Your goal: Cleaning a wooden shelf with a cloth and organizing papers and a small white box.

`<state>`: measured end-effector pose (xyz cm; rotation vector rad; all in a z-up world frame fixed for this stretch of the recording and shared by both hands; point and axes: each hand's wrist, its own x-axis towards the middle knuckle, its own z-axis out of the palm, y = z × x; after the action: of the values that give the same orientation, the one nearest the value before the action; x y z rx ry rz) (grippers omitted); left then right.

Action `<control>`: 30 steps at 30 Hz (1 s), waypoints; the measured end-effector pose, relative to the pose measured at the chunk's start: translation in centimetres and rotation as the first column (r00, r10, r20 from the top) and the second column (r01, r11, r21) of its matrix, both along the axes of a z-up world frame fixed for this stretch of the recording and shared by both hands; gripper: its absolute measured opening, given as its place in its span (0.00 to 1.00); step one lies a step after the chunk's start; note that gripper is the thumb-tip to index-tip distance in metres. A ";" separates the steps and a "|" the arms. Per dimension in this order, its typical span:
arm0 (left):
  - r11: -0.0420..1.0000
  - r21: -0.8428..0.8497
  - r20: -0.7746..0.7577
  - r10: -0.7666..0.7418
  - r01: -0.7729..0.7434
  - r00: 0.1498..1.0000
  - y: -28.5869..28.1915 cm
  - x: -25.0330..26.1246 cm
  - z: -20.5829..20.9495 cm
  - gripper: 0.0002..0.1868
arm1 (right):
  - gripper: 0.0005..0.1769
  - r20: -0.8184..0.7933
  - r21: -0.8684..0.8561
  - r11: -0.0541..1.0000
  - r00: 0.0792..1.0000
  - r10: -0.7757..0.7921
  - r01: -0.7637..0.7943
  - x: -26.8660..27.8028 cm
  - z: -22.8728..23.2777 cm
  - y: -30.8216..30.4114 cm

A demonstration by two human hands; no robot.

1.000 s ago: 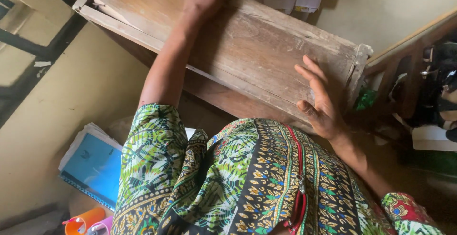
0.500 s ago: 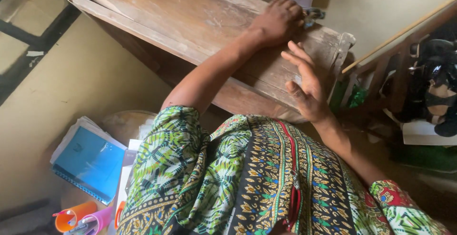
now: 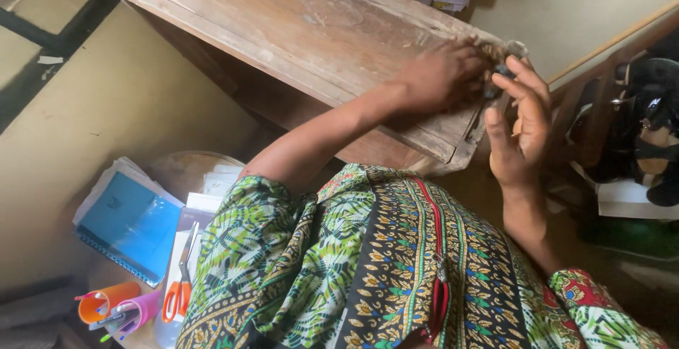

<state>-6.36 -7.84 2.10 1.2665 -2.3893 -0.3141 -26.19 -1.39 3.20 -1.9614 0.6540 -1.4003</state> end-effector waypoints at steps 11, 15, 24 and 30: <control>0.979 0.160 -0.455 -0.039 0.125 0.890 7.6 2.1 0.6 0.33 | 0.49 -0.396 -0.165 0.980 0.917 0.039 -0.113 1.2 1.7 2.0; 0.982 0.185 -0.477 0.058 0.036 0.877 7.6 4.0 1.0 0.33 | 0.42 -0.474 -0.148 0.989 0.878 -0.068 -0.003 0.9 -0.3 1.0; 0.963 -0.067 -0.126 0.253 -0.262 0.959 6.9 4.2 -0.7 0.42 | 0.19 -0.630 -0.324 0.936 0.707 -0.321 0.136 -0.3 -2.8 -9.1; 0.963 -0.043 -0.144 0.257 -0.265 0.956 6.9 4.1 -0.9 0.43 | 0.14 -0.680 -0.362 0.893 0.579 -0.450 0.269 -1.7 -5.3 -17.3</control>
<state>-2.26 -0.93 1.22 1.4612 -2.0704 -0.2362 -27.90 -18.72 -2.10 -2.7243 1.4016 -0.8073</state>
